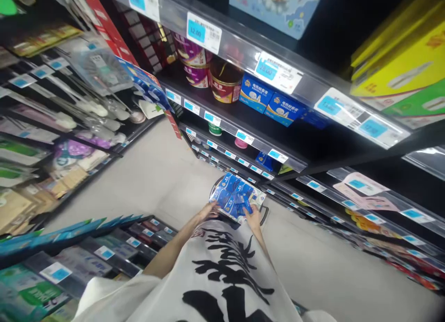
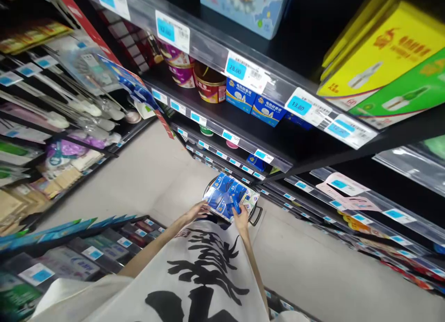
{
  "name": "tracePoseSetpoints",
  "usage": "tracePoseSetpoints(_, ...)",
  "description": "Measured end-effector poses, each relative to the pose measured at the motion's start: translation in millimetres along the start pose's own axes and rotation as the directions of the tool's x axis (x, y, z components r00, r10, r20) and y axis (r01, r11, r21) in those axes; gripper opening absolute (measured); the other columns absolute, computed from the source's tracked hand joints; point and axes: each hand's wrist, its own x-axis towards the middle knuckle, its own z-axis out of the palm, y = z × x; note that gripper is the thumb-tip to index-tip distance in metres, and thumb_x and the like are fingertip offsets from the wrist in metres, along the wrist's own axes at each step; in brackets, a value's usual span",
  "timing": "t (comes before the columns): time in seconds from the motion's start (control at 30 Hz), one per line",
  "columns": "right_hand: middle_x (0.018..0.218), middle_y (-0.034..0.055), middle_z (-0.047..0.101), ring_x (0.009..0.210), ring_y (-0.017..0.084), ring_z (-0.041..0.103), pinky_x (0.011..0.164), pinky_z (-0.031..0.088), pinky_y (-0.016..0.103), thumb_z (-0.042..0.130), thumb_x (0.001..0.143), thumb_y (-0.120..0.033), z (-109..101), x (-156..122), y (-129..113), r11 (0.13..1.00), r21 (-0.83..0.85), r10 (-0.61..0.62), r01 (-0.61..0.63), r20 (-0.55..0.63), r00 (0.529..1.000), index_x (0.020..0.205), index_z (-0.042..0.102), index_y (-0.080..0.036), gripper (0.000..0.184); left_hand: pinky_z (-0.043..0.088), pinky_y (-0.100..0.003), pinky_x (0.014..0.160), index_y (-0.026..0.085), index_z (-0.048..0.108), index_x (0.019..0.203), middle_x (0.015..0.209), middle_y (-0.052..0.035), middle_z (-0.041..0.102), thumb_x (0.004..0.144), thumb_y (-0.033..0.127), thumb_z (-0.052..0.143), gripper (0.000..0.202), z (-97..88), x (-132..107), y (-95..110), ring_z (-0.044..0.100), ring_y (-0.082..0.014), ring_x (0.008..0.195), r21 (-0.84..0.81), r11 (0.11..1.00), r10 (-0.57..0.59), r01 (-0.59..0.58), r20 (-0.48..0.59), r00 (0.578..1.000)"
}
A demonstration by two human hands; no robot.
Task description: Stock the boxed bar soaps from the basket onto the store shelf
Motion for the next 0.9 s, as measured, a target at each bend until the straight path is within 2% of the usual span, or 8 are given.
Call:
tracePoseSetpoints(0.1,0.106,0.0066,0.066,0.112,0.030,0.066,0.109,0.051,0.044,0.072,0.070,-0.022,10.5,-16.9,-19.2,0.985,-0.001,-0.171,0.173,0.146,0.974,0.085,0.070,-0.024,0.016,0.063,-0.040,0.089,0.010,0.050,0.139,0.129,-0.0222,0.069,0.100,0.064,0.036,0.068,16.5,-0.1,25.2,0.073,-0.0277,0.109,-0.244,0.970,0.038,-0.025,0.050,0.998)
tracePoseSetpoints(0.2,0.120,0.0082,0.063,0.133,0.027,0.059,0.118,0.046,0.041,0.055,0.072,-0.006,23.9,-35.6,-31.0,0.911,-0.013,-0.394,0.413,0.271,0.878,0.097,0.072,-0.025,0.036,0.064,-0.040,0.086,0.012,0.048,0.143,0.119,-0.0189,0.073,0.093,0.050,0.063,0.064,26.1,-6.1,39.4,0.075,-0.0269,0.098,-0.429,0.901,0.075,-0.068,0.000,0.997)
tracePoseSetpoints(0.4,0.125,0.0096,0.065,0.141,0.024,0.053,0.121,0.043,0.047,0.046,0.074,0.003,33.6,-58.2,-44.7,0.799,-0.021,-0.575,0.601,0.262,0.775,0.101,0.073,-0.024,0.046,0.061,-0.037,0.088,0.024,0.048,0.147,0.113,-0.0085,0.075,0.072,0.036,0.088,0.086,24.3,-28.7,43.8,0.074,-0.0222,0.092,-0.559,0.784,0.214,-0.269,-0.164,0.963)
tracePoseSetpoints(0.47,0.133,0.0101,0.064,0.141,0.025,0.052,0.121,0.042,0.048,0.049,0.078,0.000,30.5,-63.0,-48.8,0.803,-0.012,-0.574,0.596,0.254,0.778,0.102,0.073,-0.023,0.041,0.060,-0.037,0.092,0.023,0.051,0.145,0.116,-0.0088,0.075,0.067,0.036,0.092,0.089,22.5,-36.1,45.7,0.073,-0.0227,0.097,-0.569,0.745,0.277,-0.348,-0.211,0.937)
tracePoseSetpoints(0.57,0.144,0.0130,0.059,0.141,0.027,0.052,0.122,0.041,0.051,0.056,0.089,-0.015,26.6,-63.6,-49.4,0.850,-0.036,-0.520,0.526,0.101,0.848,0.111,0.072,-0.023,0.028,0.059,-0.037,0.094,0.022,0.054,0.145,0.123,-0.0115,0.073,0.063,0.038,0.094,0.092,20.9,-45.5,49.9,0.072,-0.0255,0.105,-0.519,0.741,0.336,-0.426,-0.262,0.905)
tracePoseSetpoints(0.67,0.148,0.0180,0.057,0.136,0.030,0.057,0.117,0.046,0.054,0.065,0.090,-0.037,23.7,-52.6,-42.0,0.933,-0.017,-0.359,0.359,-0.033,0.933,0.138,0.060,-0.020,0.050,0.060,-0.038,0.092,0.020,0.055,0.144,0.126,-0.0145,0.072,0.062,0.041,0.096,0.094,20.1,-53.0,52.4,0.071,-0.0290,0.112,-0.458,0.759,0.370,-0.463,-0.281,0.885)
tracePoseSetpoints(0.77,0.116,0.0161,0.075,0.102,0.028,0.073,0.097,0.059,0.049,0.067,0.088,-0.052,18.9,-37.7,-34.3,0.987,0.063,-0.158,0.150,0.154,0.975,0.143,0.055,-0.013,0.069,0.059,-0.038,0.094,0.019,0.055,0.144,0.127,-0.0152,0.072,0.063,0.044,0.095,0.094,19.5,-58.0,51.5,0.070,-0.0297,0.115,-0.441,0.761,0.391,-0.476,-0.274,0.879)
tracePoseSetpoints(0.9,0.082,0.0056,0.078,0.082,0.025,0.075,0.088,0.060,0.044,0.067,0.087,-0.060,14.0,-30.4,-32.7,0.993,0.089,-0.102,0.082,0.253,0.962,0.122,0.068,-0.013,0.059,0.058,-0.038,0.095,0.020,0.056,0.144,0.126,-0.0143,0.074,0.067,0.050,0.092,0.090,18.7,-59.8,49.7,0.071,-0.0281,0.112,-0.443,0.758,0.387,-0.478,-0.284,0.877)
